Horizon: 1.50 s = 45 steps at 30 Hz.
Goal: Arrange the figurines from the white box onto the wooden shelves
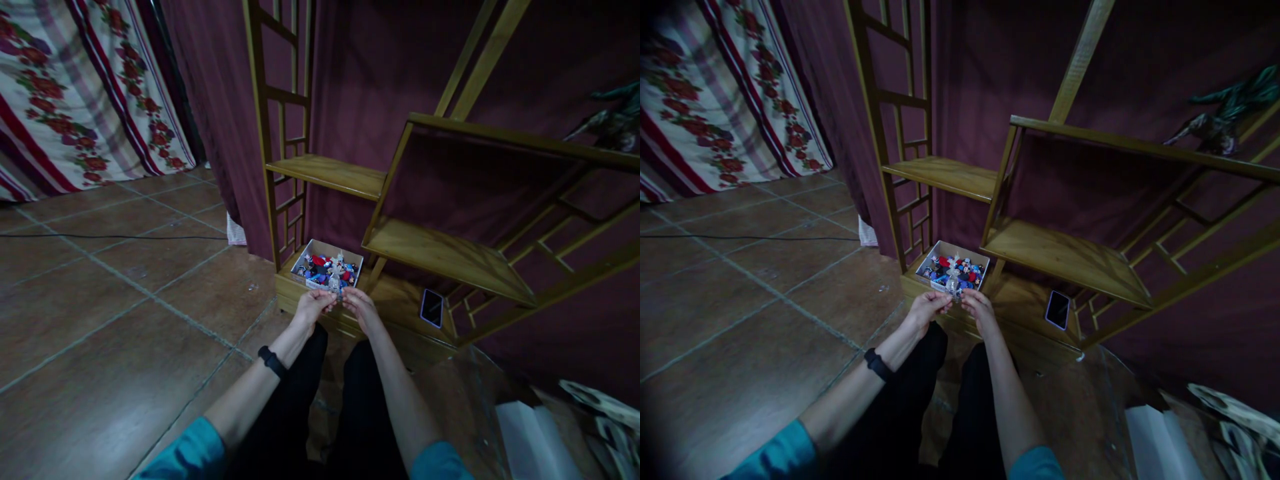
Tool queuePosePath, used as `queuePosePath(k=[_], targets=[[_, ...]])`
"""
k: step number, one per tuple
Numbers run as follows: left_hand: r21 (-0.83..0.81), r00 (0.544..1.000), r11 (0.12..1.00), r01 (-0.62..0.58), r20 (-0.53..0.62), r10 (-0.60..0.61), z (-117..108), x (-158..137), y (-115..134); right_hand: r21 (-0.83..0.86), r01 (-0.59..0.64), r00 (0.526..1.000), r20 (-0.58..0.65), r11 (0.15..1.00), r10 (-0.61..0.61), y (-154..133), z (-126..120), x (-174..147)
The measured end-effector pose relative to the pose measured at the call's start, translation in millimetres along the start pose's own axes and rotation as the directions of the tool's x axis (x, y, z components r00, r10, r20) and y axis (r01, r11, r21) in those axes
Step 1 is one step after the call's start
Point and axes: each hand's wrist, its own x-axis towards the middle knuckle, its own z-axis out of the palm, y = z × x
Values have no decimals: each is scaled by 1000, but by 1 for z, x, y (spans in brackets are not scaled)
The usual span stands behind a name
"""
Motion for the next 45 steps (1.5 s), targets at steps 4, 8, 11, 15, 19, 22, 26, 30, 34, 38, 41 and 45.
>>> queuePosePath(k=[4,8,11,15,19,22,26,30,34,38,41,45], targets=[[91,994,992,-84,-68,91,7,2,-9,-54,10,998,67,998,-7,1,6,-2],[141,981,981,-131,-127,149,12,6,-21,-116,49,996,84,992,-39,4,12,-1],[195,969,968,-160,-154,191,15,9,-30,-157,120,992,67,980,-111,7,12,3],[275,954,941,-195,-169,247,20,13,-39,-212,191,982,47,958,-185,13,9,9],[321,951,917,-238,-114,287,24,12,-42,-201,221,975,54,954,-214,17,5,13],[456,950,855,-247,-60,307,22,7,-39,-210,218,976,42,953,-214,18,3,15],[734,917,612,-293,35,398,10,-7,-27,-220,193,981,38,956,-190,17,3,15],[919,830,213,-332,177,530,-3,-17,-15,-151,128,991,54,980,-121,15,6,11],[929,781,-122,-349,360,510,-7,-17,-8,-142,99,994,59,985,-92,13,8,5],[877,749,-290,-383,479,459,-8,-12,-5,-171,112,992,73,979,-101,10,10,1],[846,742,-337,-413,528,414,-9,-11,-4,-201,115,992,77,973,-101,10,9,0],[843,752,-332,-424,532,389,-9,-11,-3,-214,103,993,82,971,-88,13,5,1]])
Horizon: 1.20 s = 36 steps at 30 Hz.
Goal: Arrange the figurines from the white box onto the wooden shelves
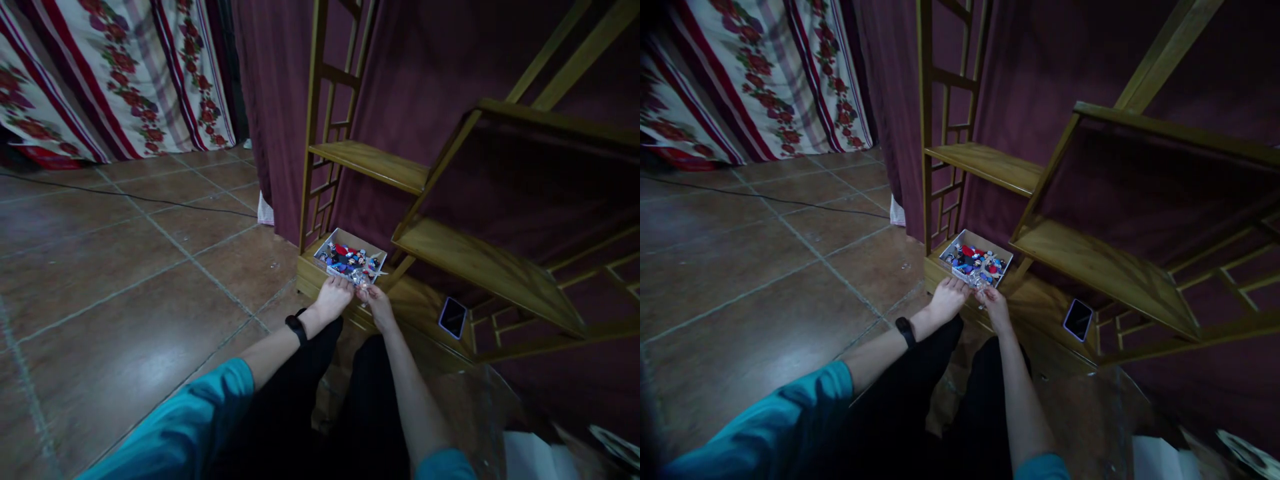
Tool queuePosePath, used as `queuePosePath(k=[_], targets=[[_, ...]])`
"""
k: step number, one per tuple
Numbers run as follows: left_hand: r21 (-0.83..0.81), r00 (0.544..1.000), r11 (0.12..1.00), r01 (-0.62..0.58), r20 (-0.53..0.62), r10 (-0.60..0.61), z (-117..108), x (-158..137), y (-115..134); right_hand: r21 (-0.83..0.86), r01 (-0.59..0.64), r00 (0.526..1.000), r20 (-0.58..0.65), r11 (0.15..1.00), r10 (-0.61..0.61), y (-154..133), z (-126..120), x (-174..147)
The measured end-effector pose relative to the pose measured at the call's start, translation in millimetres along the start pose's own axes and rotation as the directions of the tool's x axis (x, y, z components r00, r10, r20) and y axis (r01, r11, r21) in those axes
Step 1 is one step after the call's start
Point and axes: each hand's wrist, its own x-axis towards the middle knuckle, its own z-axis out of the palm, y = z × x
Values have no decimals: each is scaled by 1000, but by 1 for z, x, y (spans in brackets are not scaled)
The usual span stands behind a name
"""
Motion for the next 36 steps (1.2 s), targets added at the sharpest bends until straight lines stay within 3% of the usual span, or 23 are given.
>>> queuePosePath(k=[30,36], targets=[[94,995,991,-91,45,87,5,1,0,38,-3,1000,1,999,3,7,-9,3],[14,999,1000,-3,33,2,10,-1,1,53,2,1000,9,999,-2,8,-8,3]])
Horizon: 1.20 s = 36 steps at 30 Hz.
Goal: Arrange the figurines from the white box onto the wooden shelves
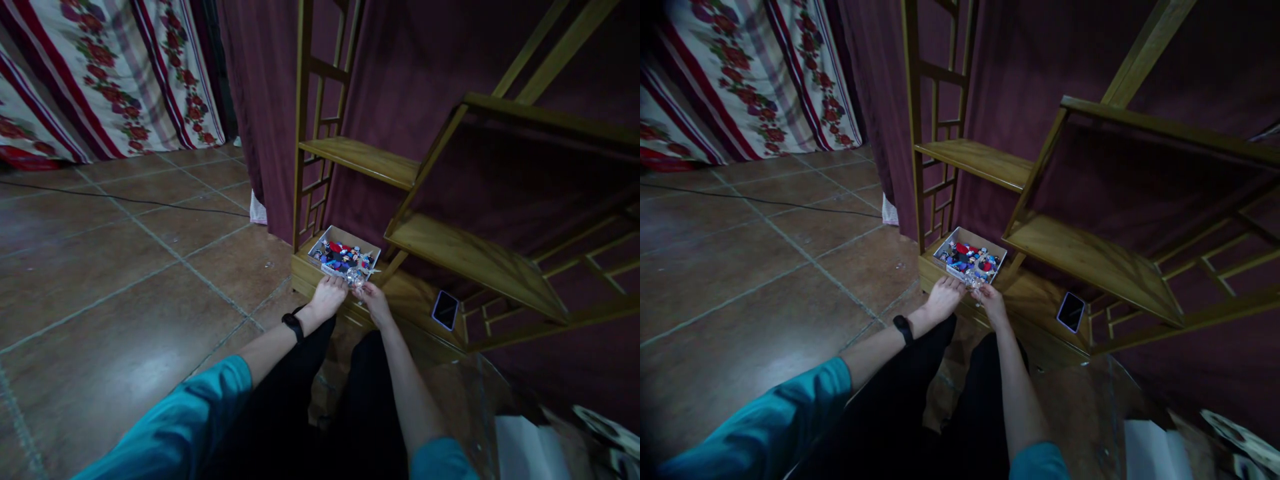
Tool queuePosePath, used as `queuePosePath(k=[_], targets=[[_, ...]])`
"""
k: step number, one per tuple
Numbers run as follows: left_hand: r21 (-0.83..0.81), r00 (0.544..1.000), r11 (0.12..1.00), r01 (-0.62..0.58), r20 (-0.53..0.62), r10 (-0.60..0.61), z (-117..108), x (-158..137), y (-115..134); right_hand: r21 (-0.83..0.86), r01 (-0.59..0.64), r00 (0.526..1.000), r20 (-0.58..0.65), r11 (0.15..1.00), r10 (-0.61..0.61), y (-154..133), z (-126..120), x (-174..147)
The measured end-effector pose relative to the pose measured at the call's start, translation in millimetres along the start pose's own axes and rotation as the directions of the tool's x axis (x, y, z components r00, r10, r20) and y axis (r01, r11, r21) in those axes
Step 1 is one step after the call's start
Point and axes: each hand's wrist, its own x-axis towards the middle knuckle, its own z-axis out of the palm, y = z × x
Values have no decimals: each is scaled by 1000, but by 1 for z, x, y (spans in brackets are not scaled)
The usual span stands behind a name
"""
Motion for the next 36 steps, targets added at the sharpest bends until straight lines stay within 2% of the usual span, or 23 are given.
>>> queuePosePath(k=[4,6,8,13,16,18,23,26,30,36], targets=[[-138,976,967,216,52,-211,9,-2,2,-38,-4,1000,17,999,5,-6,1,-3],[-227,940,912,342,106,-326,15,-2,1,-80,-2,999,38,997,5,-9,2,-5],[-353,910,838,416,165,-382,21,-1,-2,-116,-9,999,39,993,13,-12,2,-6],[-630,887,632,450,239,-394,28,0,-8,-107,-61,997,31,992,65,-15,3,-8],[-713,869,533,456,227,-439,31,-1,-9,-62,-71,996,47,996,74,-14,5,-8],[-738,860,497,457,224,-458,34,-2,-9,-17,-84,996,42,996,84,-14,6,-8],[-730,847,495,472,218,-485,36,-3,-10,123,-114,993,9,986,114,-16,8,-9],[-716,845,511,476,210,-492,34,-2,-11,143,-114,993,-9,983,117,-18,7,-10],[-636,831,567,523,231,-506,29,-1,-10,64,-49,998,-26,997,51,-15,5,-10],[-476,830,684,553,236,-506,23,-2,-5,-188,-1,993,-120,982,-22,-2,3,-5]])
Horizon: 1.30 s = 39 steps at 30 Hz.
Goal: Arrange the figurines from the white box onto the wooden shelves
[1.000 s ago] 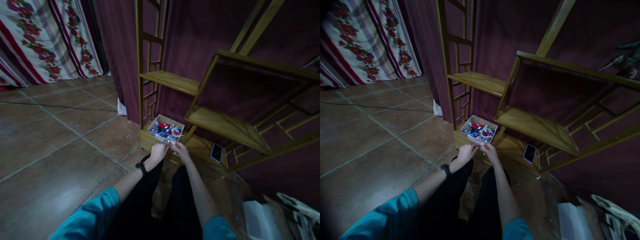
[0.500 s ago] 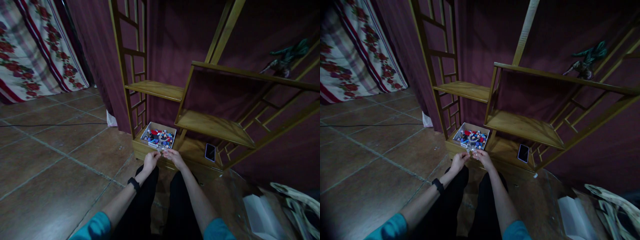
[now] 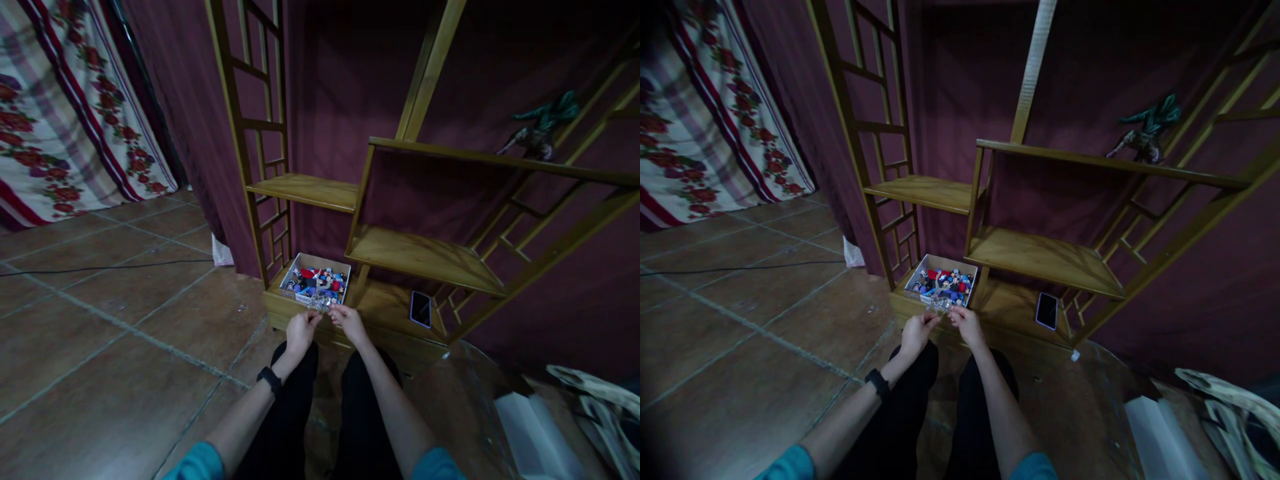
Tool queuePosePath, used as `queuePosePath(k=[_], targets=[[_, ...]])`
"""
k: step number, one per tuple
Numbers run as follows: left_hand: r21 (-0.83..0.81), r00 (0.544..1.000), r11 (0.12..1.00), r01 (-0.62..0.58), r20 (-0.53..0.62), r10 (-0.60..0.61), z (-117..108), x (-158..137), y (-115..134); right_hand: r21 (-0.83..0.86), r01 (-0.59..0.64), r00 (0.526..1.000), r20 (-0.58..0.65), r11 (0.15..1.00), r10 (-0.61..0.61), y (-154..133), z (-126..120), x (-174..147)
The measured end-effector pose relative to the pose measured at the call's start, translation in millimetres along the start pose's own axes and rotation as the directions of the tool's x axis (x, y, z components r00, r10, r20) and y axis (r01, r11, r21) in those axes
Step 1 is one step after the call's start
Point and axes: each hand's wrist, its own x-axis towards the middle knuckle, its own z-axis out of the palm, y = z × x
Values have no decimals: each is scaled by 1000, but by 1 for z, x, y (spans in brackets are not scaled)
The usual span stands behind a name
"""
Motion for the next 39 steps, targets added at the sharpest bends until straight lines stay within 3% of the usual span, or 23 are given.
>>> queuePosePath(k=[6,12,20,29,39], targets=[[72,999,997,-23,-47,27,-2,-4,7,23,63,996,-58,998,-61,0,2,0],[-331,998,943,-25,-70,2,7,-5,4,39,98,990,-108,994,-94,-4,2,-2],[-590,986,807,21,-123,-115,8,-4,-10,-18,129,980,-149,991,-130,-8,-2,-7],[-799,986,590,116,18,-168,-1,6,-1,-6,118,988,-100,993,-118,-8,-3,-15],[-820,978,549,162,61,-198,-10,3,-1,-4,128,992,14,992,-128,-14,-1,-31]])
